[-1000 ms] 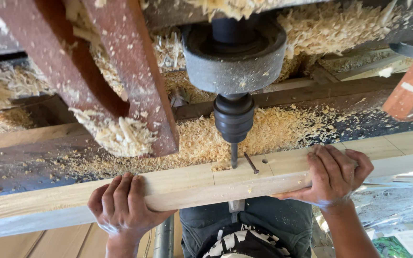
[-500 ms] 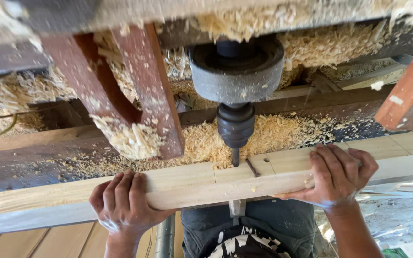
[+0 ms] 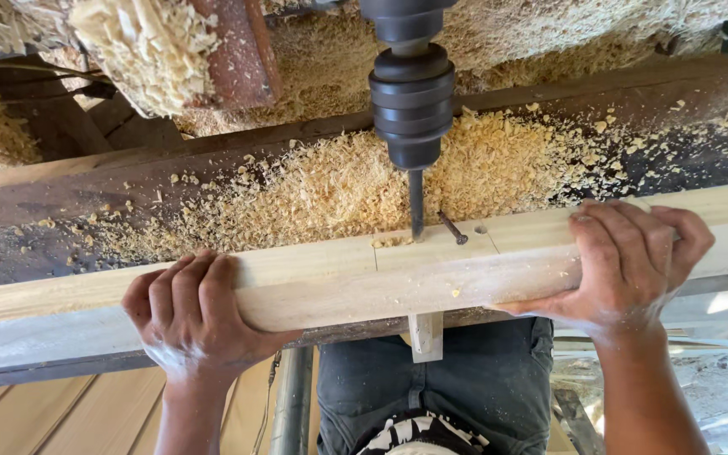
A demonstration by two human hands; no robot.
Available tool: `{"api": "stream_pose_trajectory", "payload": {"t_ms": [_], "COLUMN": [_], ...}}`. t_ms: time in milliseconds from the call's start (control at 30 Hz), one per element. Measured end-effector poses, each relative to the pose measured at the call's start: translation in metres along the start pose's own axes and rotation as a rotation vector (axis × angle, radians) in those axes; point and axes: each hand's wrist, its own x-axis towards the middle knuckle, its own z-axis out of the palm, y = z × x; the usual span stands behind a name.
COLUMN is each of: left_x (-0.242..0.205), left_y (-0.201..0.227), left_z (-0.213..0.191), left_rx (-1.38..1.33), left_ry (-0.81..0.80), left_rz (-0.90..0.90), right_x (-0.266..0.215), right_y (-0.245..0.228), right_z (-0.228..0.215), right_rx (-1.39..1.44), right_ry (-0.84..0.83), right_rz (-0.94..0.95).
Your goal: The person uses a drill press to bore multiple holes into a long wooden plank. They hold the plank steady with both hands, aligning it under the drill bit and repositioning it to create a series of holes along its length.
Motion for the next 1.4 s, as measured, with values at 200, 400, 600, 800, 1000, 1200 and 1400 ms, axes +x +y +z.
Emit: {"api": "stream_pose_trajectory", "payload": {"t_ms": [200,400,600,800,1000,1200,1400], "left_x": [-0.013,-0.022,-0.02,-0.011,-0.003,-0.002,-0.007], "left_y": [0.001,-0.005,-0.005,-0.003,-0.002,-0.006,-0.011], "left_z": [0.003,0.009,0.013,0.014,0.013,0.015,0.017], "left_rx": [-0.01,0.008,0.012,-0.006,0.015,0.013,0.011], "left_ry": [-0.002,-0.035,-0.043,-0.026,-0.039,-0.026,-0.01], "left_rz": [0.001,-0.022,-0.025,-0.017,-0.02,-0.035,-0.007], "right_x": [-0.018,-0.016,-0.01,-0.015,-0.014,-0.006,-0.01], "right_y": [-0.011,-0.019,-0.019,-0.015,-0.013,-0.01,-0.008], "right_z": [0.001,0.0,0.0,0.0,0.003,0.002,0.008], "right_rx": [0.028,0.036,0.034,0.033,0.04,0.046,0.039], "right_ry": [-0.02,-0.04,-0.049,-0.113,-0.127,-0.143,-0.078], "right_rz": [0.043,0.048,0.061,0.107,0.119,0.095,0.061]}}
